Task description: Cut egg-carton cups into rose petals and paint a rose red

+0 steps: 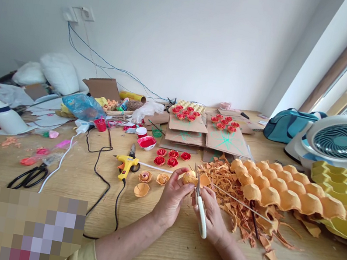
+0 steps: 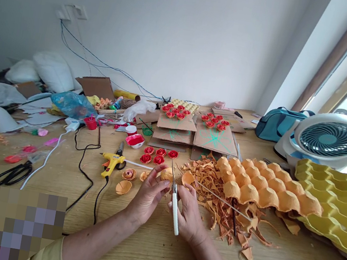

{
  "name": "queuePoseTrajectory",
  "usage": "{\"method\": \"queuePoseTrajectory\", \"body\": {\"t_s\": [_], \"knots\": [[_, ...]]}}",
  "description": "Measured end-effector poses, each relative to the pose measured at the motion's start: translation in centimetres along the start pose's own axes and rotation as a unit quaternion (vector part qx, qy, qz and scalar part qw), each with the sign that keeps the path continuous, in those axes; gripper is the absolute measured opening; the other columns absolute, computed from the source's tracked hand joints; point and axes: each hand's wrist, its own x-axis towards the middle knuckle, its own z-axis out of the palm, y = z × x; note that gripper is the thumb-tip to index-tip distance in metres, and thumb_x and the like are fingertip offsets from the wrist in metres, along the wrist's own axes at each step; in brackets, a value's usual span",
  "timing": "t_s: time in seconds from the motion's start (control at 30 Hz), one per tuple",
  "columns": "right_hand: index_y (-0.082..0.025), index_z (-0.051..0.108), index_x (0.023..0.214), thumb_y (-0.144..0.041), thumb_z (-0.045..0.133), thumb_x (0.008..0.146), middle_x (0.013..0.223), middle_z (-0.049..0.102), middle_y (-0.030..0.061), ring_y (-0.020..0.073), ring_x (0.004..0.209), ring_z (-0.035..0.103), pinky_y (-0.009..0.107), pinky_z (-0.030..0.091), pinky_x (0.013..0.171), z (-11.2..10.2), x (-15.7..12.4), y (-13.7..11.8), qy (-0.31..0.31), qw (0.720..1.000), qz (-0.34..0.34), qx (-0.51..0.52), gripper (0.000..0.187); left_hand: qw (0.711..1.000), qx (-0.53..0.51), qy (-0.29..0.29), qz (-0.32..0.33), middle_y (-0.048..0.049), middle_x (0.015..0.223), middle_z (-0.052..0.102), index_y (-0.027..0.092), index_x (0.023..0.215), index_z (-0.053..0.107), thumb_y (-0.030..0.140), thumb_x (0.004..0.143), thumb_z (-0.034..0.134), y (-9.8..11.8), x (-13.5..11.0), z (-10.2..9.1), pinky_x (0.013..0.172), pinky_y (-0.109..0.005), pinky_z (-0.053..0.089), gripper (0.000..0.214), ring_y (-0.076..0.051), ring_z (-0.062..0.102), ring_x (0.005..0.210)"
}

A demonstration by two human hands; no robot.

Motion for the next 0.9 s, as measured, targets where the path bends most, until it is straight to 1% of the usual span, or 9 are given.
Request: {"method": "queuePoseTrajectory", "body": {"t_s": [0.23, 0.37, 0.5, 0.9], "knots": [[-0.024, 0.047, 0.082, -0.047, 0.040, 0.096, 0.081, 0.053, 0.0023, 0.0246, 0.085, 0.050, 0.046, 0.040, 0.091, -0.08, 0.07, -0.29, 0.010, 1.000, -0.011, -0.002, 0.028, 1.000, -0.009, -0.008, -0.009, 0.0030, 0.091, 0.067, 0.025, 0.109, 0.057, 0.019, 0.066, 0.081, -0.02, -0.10, 0.00, 0.081, -0.026, 0.045, 0.051, -0.012, 0.062, 0.082], [-0.024, 0.045, 0.080, -0.044, 0.038, 0.097, 0.077, 0.051, 0.0014, 0.0235, 0.081, 0.048, 0.044, 0.039, 0.090, -0.19, 0.13, -0.55, 0.010, 1.000, -0.017, 0.001, 0.027, 1.000, 0.002, -0.011, -0.002, 0.0035, 0.087, 0.066, 0.025, 0.109, 0.057, 0.019, 0.065, 0.082, 0.27, -0.10, 0.11, 0.082, -0.026, 0.045, 0.051, -0.012, 0.061, 0.081], [-0.024, 0.043, 0.077, -0.041, 0.042, 0.095, 0.074, 0.049, 0.0007, 0.0235, 0.081, 0.045, 0.042, 0.039, 0.087, -0.22, 0.05, -0.51, 0.011, 1.000, -0.012, 0.009, 0.025, 1.000, 0.009, -0.011, 0.003, 0.0035, 0.086, 0.066, 0.025, 0.109, 0.057, 0.020, 0.065, 0.082, 0.45, -0.03, 0.14, 0.083, -0.026, 0.045, 0.051, -0.011, 0.061, 0.079], [-0.024, 0.046, 0.076, -0.037, 0.043, 0.096, 0.076, 0.052, 0.0020, 0.0230, 0.080, 0.045, 0.038, 0.039, 0.079, -0.46, 0.04, -0.80, 0.003, 1.000, -0.004, 0.020, 0.024, 1.000, 0.004, -0.018, 0.017, 0.0030, 0.086, 0.069, 0.024, 0.110, 0.054, 0.018, 0.066, 0.081, 0.55, 0.15, 0.09, 0.087, -0.028, 0.044, 0.053, -0.013, 0.064, 0.083]]}}
